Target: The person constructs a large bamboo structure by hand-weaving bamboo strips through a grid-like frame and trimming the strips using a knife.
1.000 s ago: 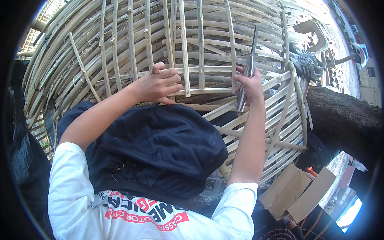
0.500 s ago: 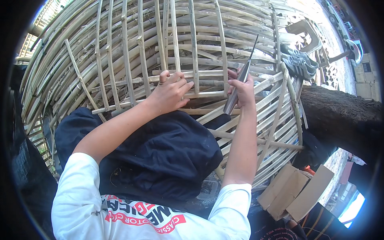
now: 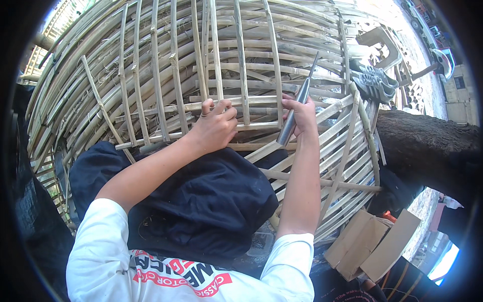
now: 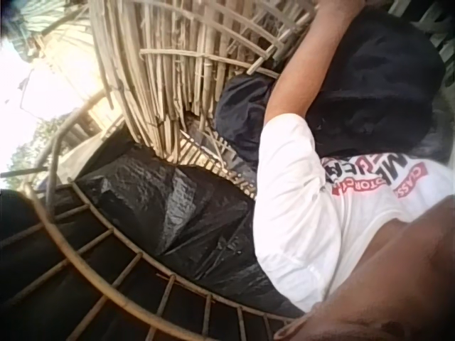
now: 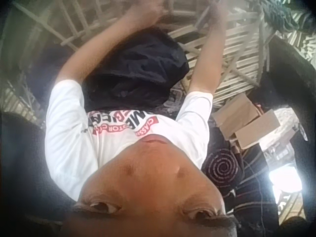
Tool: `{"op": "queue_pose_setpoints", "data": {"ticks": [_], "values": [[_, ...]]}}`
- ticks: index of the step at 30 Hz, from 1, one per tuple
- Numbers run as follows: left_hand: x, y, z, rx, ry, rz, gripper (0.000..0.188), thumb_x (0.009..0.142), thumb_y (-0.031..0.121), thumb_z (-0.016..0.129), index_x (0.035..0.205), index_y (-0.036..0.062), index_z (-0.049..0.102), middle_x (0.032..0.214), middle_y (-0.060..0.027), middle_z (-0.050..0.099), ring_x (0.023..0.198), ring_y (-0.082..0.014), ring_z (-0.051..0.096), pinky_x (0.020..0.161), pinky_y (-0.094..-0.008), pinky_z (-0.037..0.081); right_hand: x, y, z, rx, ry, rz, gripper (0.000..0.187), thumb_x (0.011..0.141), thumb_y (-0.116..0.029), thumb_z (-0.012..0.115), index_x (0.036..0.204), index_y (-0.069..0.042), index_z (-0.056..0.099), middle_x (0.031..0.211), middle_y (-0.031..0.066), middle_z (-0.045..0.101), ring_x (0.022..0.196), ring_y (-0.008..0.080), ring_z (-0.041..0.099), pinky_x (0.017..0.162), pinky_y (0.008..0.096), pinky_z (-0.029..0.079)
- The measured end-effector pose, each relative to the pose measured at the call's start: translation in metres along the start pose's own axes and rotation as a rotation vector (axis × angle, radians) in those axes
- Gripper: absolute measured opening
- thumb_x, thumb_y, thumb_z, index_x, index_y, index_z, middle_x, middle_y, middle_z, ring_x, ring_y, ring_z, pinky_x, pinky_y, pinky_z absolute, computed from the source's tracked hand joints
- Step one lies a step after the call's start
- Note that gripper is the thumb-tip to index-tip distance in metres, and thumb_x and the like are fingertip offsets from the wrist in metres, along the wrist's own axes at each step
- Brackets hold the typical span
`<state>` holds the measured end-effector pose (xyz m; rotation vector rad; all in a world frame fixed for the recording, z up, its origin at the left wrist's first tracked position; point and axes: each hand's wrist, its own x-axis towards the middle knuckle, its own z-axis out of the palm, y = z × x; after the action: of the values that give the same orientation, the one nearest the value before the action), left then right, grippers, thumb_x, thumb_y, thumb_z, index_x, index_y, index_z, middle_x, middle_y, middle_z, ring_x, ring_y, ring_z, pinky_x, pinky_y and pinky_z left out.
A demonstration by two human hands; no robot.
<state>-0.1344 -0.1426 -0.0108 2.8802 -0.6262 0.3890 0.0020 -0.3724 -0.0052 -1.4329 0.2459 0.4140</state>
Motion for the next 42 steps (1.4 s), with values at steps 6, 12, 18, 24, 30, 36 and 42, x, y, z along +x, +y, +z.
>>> {"op": "queue_pose_setpoints", "data": {"ticks": [6,12,18,24,30,36,42], "values": [[-0.008,-0.002,-0.005,0.024,-0.08,0.013,0.02,0.075,0.028,0.074,0.086,0.0118,0.069,0.106,0.0031,0.06,0.122,-0.0181,0.043,0.099,-0.0461,0.02,0.002,0.003,-0.005,-0.005,-0.025,0.043,0.045,0.074,0.007,0.069,0.106,-0.005,0.04,0.11,0.0246,0.065,0.065,0.0176,0.064,0.043,0.0265,0.053],[-0.013,-0.005,-0.003,0.015,-0.066,0.01,0.022,0.074,0.031,0.074,0.087,0.0137,0.069,0.111,0.0031,0.059,0.123,-0.0178,0.042,0.099,-0.0452,0.019,0.002,0.005,-0.008,0.037,-0.054,0.056,0.048,0.074,0.008,0.069,0.107,-0.005,0.037,0.111,0.0268,0.064,0.06,0.0166,0.062,0.043,0.0256,0.053],[-0.015,-0.008,-0.023,-0.077,0.008,-0.122,0.043,0.067,0.037,0.081,0.098,0.0132,0.063,0.112,-0.0022,0.055,0.122,-0.0204,0.042,0.096,-0.0451,0.022,-0.004,0.002,-0.004,0.048,-0.058,0.041,0.048,0.073,0.006,0.073,0.105,-0.006,0.039,0.109,0.0251,0.065,0.059,0.0158,0.062,0.042,0.0238,0.051],[-0.041,-0.005,-0.039,-0.131,-0.129,-0.444,0.061,0.061,0.035,0.087,0.109,0.0118,0.058,0.111,-0.0044,0.054,0.116,-0.024,0.044,0.094,-0.047,0.025,-0.013,-0.004,0.001,-0.104,-0.029,-0.023,0.049,0.07,0.003,0.077,0.103,-0.004,0.042,0.11,0.023,0.067,0.046,0.0119,0.056,0.04,0.0228,0.047],[-0.051,-0.008,-0.031,-0.116,-0.016,-0.406,0.054,0.064,0.027,0.086,0.112,0.0187,0.062,0.112,-0.0025,0.051,0.119,-0.0229,0.041,0.094,-0.0471,0.025,-0.022,-0.009,0.01,-0.25,0.01,-0.075,0.048,0.07,0.0,0.077,0.107,0.001,0.047,0.101,0.0162,0.071,0.047,0.0127,0.056,0.042,0.0258,0.049],[-0.047,-0.04,-0.036,0.025,-0.205,-0.076,0.051,0.063,0.037,0.084,0.109,0.0239,0.066,0.117,-0.0023,0.048,0.125,-0.0244,0.035,0.104,-0.0471,0.021,-0.025,-0.007,0.023,-0.419,0.065,-0.142,0.05,0.069,-0.001,0.077,0.111,0.003,0.051,0.1,0.0127,0.07,0.062,0.0149,0.065,0.044,0.0262,0.051],[-0.032,-0.063,-0.032,0.082,-0.205,0.216,0.049,0.065,0.043,0.081,0.108,0.0246,0.065,0.125,-0.0011,0.048,0.129,-0.0248,0.033,0.107,-0.0477,0.02,-0.025,-0.003,0.028,-0.554,0.126,-0.229,0.046,0.07,-0.001,0.076,0.11,0.003,0.054,0.1,0.0126,0.069,0.073,0.0166,0.069,0.047,0.0263,0.054]]}}
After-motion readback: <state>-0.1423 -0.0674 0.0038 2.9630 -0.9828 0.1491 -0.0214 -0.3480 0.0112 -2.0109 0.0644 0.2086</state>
